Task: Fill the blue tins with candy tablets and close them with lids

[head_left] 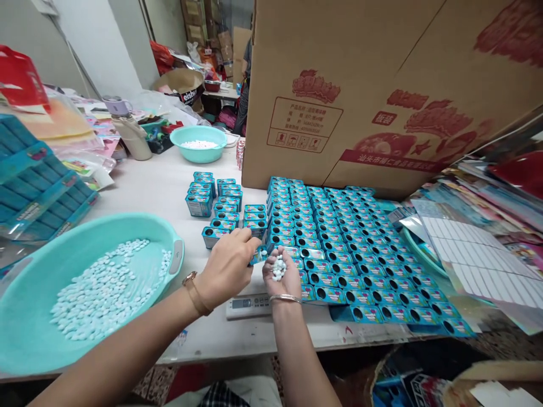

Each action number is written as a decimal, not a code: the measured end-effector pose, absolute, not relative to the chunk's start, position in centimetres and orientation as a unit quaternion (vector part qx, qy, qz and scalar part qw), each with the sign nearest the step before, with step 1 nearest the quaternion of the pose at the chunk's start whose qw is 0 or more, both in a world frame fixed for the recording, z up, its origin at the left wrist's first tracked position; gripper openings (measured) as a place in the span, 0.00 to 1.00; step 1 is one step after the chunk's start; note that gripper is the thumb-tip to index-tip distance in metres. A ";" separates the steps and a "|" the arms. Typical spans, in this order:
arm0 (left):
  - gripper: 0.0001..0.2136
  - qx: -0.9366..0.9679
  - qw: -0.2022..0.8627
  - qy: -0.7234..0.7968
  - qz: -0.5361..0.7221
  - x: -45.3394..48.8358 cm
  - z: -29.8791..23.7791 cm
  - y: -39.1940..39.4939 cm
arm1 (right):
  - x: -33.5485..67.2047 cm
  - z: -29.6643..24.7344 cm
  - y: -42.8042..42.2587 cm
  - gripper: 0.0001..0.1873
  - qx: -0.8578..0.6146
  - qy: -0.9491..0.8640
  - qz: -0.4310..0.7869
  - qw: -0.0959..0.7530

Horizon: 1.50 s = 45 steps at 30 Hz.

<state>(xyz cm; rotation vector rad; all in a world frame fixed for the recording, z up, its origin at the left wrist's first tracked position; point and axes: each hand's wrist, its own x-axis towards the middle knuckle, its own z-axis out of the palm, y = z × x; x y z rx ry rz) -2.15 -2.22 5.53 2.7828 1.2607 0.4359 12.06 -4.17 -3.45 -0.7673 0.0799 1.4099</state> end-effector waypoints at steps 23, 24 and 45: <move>0.13 0.846 0.158 0.444 0.250 -2.8 1.8 -0.7 | 11.2 -3.1 -4.6 0.17 -0.405 -0.047 0.557 0.724; 0.14 0.832 0.191 0.447 0.268 -2.9 0.9 -0.9 | 12.0 -2.6 -4.8 0.15 -0.379 -0.036 0.568 0.730; 0.28 0.637 0.308 0.550 0.443 -12.4 -1.5 -9.1 | 18.2 -0.2 -6.5 0.03 -0.242 -0.020 0.657 0.714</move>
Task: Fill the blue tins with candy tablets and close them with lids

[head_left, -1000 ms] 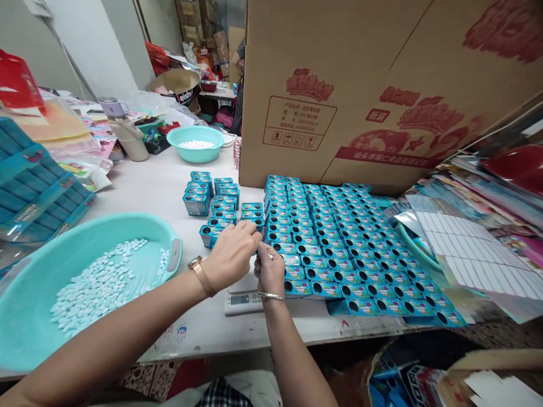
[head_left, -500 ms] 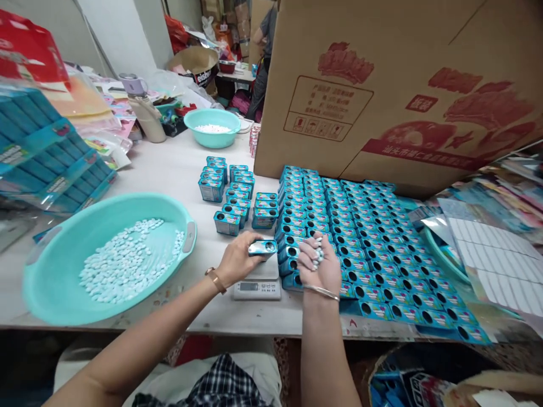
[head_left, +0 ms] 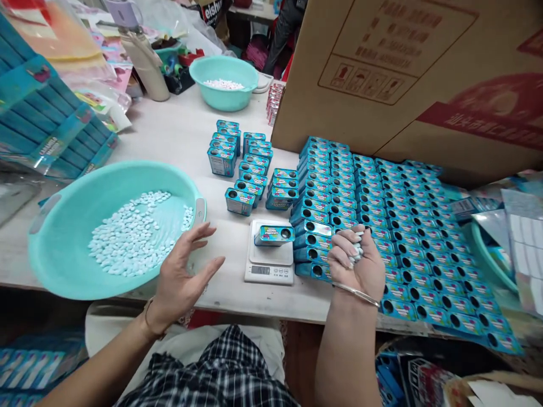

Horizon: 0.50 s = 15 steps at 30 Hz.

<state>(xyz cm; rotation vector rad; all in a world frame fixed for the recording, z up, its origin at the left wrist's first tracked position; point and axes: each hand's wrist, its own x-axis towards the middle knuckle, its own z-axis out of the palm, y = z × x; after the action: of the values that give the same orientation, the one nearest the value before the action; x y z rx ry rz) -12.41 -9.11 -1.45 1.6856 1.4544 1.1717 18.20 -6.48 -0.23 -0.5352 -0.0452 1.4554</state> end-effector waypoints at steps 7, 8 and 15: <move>0.24 0.661 0.316 0.543 0.410 -11.4 -2.8 -8.7 | 15.5 -0.4 -4.9 0.03 -0.277 -0.039 0.654 0.702; 0.24 0.668 0.314 0.538 0.407 -11.1 -2.8 -8.5 | 15.2 -0.4 -4.7 0.04 -0.283 -0.042 0.649 0.704; 0.23 0.708 0.304 0.490 0.407 -9.3 -2.6 -6.6 | 13.5 -0.4 -3.2 0.06 -0.291 -0.040 0.628 0.721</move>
<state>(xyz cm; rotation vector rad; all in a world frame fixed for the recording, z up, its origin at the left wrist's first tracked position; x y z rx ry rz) -9.29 -6.63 -2.64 1.8768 1.2975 1.0785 13.46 -3.22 -0.38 -0.6432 -0.0877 1.3875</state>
